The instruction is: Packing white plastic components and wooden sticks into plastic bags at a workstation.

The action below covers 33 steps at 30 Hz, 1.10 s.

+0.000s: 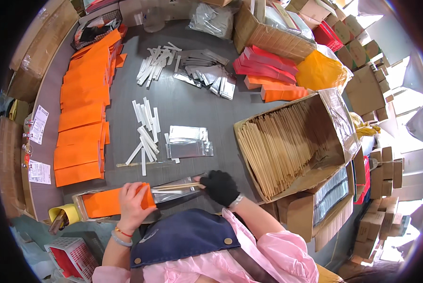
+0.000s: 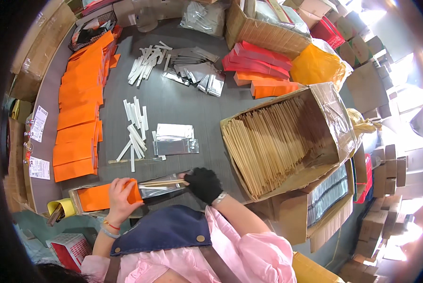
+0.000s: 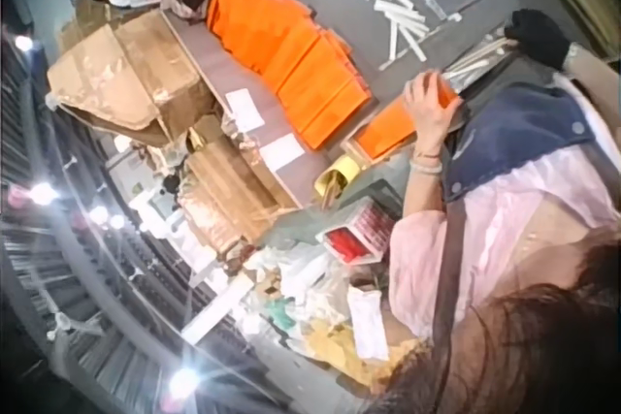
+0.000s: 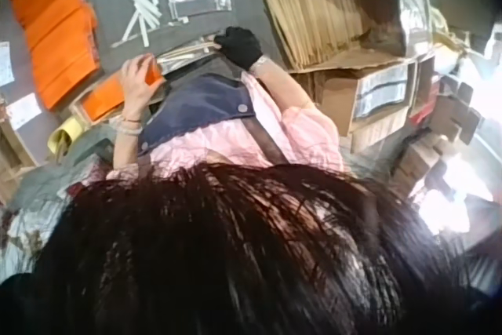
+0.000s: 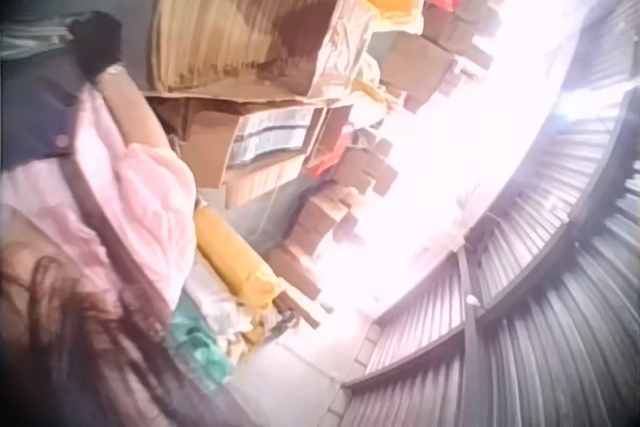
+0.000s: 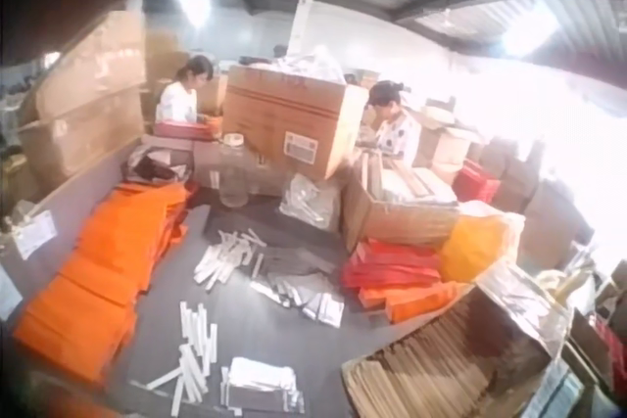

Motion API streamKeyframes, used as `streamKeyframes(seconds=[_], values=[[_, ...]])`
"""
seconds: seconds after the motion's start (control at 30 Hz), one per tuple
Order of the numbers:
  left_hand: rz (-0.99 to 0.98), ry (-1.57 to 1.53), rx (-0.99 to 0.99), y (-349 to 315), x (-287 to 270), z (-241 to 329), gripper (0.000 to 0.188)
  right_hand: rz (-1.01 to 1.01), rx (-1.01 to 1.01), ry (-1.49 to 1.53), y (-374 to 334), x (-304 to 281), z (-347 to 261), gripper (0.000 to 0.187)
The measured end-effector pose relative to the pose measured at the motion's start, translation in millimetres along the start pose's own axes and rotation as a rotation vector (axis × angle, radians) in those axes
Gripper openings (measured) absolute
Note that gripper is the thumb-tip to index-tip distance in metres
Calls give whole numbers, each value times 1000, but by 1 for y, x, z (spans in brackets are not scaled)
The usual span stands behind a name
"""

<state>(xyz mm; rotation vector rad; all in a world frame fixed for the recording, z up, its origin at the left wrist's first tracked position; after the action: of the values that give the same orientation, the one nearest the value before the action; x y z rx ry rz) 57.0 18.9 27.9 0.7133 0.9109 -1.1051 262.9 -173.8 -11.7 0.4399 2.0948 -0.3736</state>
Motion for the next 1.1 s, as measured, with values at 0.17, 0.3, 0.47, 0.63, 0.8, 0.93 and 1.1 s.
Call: streamKeyframes(seconds=[0.17, 0.3, 0.47, 0.63, 0.8, 0.93, 1.1], values=[[-25, 53, 88, 25, 11, 30, 73, 58, -227, 231, 19, 16, -29, 23], [-6, 84, 129, 26, 20, 29, 77, 169, 111, 314, 9, 32, 8, 15], [-24, 77, 165, 39, 26, 33, 67, -49, 38, 705, 31, 58, -69, 39], [-314, 155, 260, 47, 27, 39, 47, 117, -96, -36, 20, 9, -49, 54], [-335, 193, 281, 59, -37, 22, 19, 16, 49, -76, 16, -18, -36, 62], [-117, 173, 215, 63, -66, -41, 23, 178, 112, -28, 13, -36, -20, 61], [74, 5, -208, 10, -5, -37, 62, 142, 73, -112, 15, -29, -32, 64]])
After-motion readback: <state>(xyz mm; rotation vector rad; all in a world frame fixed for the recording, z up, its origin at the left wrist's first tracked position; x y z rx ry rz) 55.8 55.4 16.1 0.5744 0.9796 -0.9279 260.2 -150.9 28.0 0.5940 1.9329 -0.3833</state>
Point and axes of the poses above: each hand's wrist, its own y-axis towards the middle knuckle, its own x-axis out of the palm, z = x × y, the point moved 5 cm from there along y, towards the middle knuckle, and after that the axes turned 5 degrees about x, right-handed, at the moved point
